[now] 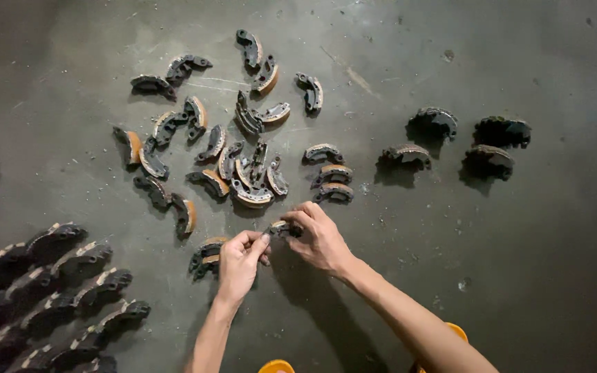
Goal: The recorder is sorting through several piles of used motorcycle brake shoes on the workshop floor.
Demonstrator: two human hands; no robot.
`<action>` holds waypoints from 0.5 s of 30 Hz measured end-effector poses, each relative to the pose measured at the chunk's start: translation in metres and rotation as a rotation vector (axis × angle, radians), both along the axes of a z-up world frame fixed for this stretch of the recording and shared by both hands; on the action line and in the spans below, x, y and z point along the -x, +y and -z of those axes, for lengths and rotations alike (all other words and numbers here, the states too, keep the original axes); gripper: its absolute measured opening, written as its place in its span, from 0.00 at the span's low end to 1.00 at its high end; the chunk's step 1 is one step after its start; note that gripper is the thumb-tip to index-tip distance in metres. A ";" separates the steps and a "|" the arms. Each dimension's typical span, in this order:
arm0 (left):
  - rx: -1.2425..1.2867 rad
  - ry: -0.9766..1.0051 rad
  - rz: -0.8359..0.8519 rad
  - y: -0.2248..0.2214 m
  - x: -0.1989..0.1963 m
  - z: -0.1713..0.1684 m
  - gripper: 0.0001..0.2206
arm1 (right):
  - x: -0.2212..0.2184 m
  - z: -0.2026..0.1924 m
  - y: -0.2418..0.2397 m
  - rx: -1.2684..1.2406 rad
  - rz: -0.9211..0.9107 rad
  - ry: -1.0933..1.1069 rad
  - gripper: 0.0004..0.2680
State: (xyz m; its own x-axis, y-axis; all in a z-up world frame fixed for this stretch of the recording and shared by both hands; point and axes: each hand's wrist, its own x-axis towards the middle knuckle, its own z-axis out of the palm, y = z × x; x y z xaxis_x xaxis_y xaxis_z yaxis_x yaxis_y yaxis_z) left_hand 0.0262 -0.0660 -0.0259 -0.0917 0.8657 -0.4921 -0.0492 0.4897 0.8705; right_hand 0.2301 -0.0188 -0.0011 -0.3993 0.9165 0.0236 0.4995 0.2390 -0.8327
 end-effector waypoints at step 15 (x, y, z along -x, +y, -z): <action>0.080 -0.024 -0.041 -0.014 0.014 0.008 0.05 | 0.011 0.010 -0.011 -0.014 -0.046 0.063 0.14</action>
